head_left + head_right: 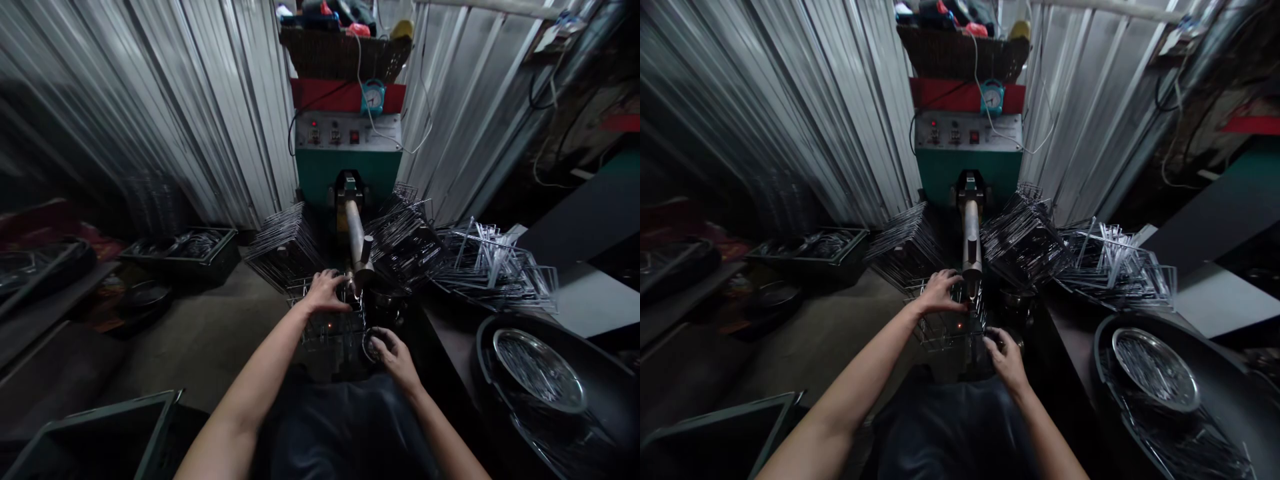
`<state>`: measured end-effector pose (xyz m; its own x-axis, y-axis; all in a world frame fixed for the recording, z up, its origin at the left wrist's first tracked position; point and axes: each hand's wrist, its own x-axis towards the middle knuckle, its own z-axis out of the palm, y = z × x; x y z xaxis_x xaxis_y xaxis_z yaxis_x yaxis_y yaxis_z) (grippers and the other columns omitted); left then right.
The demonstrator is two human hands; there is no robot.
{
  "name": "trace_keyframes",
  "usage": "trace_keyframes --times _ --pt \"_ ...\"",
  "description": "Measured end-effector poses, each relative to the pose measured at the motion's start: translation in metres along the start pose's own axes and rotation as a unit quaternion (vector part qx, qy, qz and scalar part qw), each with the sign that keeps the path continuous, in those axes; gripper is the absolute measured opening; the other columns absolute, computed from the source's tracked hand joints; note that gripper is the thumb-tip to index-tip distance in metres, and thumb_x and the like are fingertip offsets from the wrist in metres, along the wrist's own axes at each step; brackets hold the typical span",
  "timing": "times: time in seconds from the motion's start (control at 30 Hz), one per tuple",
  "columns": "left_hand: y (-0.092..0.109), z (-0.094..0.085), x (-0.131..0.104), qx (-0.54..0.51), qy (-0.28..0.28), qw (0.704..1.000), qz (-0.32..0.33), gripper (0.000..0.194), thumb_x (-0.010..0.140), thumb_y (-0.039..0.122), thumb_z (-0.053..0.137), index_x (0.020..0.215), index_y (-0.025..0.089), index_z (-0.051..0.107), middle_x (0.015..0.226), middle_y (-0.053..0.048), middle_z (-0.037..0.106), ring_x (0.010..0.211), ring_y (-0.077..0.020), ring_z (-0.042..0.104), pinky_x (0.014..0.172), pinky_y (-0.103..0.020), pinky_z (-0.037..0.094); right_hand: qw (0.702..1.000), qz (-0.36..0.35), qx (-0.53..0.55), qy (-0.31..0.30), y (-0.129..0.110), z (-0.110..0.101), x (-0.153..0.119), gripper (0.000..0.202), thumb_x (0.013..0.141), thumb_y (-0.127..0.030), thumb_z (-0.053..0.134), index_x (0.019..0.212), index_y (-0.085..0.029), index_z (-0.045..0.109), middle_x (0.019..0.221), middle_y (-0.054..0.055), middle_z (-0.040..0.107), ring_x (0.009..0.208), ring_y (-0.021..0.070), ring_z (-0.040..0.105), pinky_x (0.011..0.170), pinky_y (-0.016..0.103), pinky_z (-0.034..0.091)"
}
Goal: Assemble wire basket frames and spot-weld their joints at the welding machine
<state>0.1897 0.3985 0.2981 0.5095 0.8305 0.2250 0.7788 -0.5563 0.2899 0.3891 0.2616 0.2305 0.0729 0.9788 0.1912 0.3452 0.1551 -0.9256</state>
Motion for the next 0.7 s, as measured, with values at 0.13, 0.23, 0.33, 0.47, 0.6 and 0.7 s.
trace_keyframes --times 0.13,0.23,0.33,0.47,0.6,0.7 --pt "-0.004 0.001 0.006 -0.008 -0.001 1.0 -0.015 0.079 0.049 0.054 0.073 0.119 0.024 0.052 0.124 -0.012 0.047 0.118 -0.0301 0.039 0.096 -0.044 0.032 0.999 0.039 0.01 0.004 0.017 -0.011 -0.008 0.042 0.083 -0.052 0.045 0.095 -0.016 0.065 0.073 0.006 0.064 0.073 0.0212 0.061 0.062 0.031 0.051" --pt "-0.004 0.001 0.008 -0.006 -0.013 1.0 -0.023 0.079 0.049 0.056 0.072 0.12 0.027 0.051 0.125 -0.01 0.047 0.118 -0.0303 0.039 0.097 -0.045 0.031 0.999 0.048 0.011 0.021 0.026 -0.017 -0.015 0.042 0.084 -0.052 0.044 0.095 -0.017 0.065 0.07 0.005 0.063 0.068 0.0207 0.061 0.058 0.031 0.051" --pt "-0.002 0.001 0.01 -0.004 -0.029 0.999 -0.028 0.076 0.051 0.057 0.07 0.118 0.028 0.052 0.122 -0.009 0.05 0.115 -0.0306 0.043 0.095 -0.045 0.033 0.998 0.055 -0.001 0.042 0.035 -0.018 -0.035 0.039 0.084 -0.049 0.046 0.095 -0.017 0.064 0.075 0.007 0.064 0.072 0.0222 0.062 0.062 0.032 0.052" --pt "-0.006 -0.002 0.009 -0.028 -0.057 0.998 -0.03 0.078 0.053 0.061 0.067 0.123 0.031 0.047 0.13 -0.01 0.045 0.122 -0.0312 0.038 0.1 -0.05 0.028 0.997 -0.012 -0.069 0.03 0.054 -0.017 -0.081 0.027 0.086 -0.041 0.046 0.091 -0.021 0.063 0.087 0.008 0.064 0.082 0.0239 0.062 0.073 0.035 0.052" --pt "-0.035 -0.012 -0.01 -0.05 -0.149 0.987 -0.035 0.104 0.053 0.069 0.062 0.138 0.029 0.018 0.146 -0.018 0.019 0.133 -0.0355 0.016 0.099 -0.065 0.008 0.987 -0.081 -0.135 0.018 0.075 -0.02 -0.109 0.022 0.089 -0.035 0.041 0.094 -0.026 0.06 0.087 0.008 0.063 0.081 0.0241 0.062 0.069 0.037 0.053" --pt "-0.058 -0.012 -0.029 -0.042 -0.182 0.979 -0.081 0.114 0.05 0.067 0.065 0.14 0.024 0.011 0.145 -0.022 0.016 0.133 -0.0375 0.013 0.097 -0.068 0.005 0.986 -0.084 -0.143 0.037 0.085 -0.023 -0.107 0.021 0.089 -0.035 0.041 0.095 -0.026 0.059 0.087 0.007 0.063 0.08 0.0242 0.062 0.07 0.038 0.054"
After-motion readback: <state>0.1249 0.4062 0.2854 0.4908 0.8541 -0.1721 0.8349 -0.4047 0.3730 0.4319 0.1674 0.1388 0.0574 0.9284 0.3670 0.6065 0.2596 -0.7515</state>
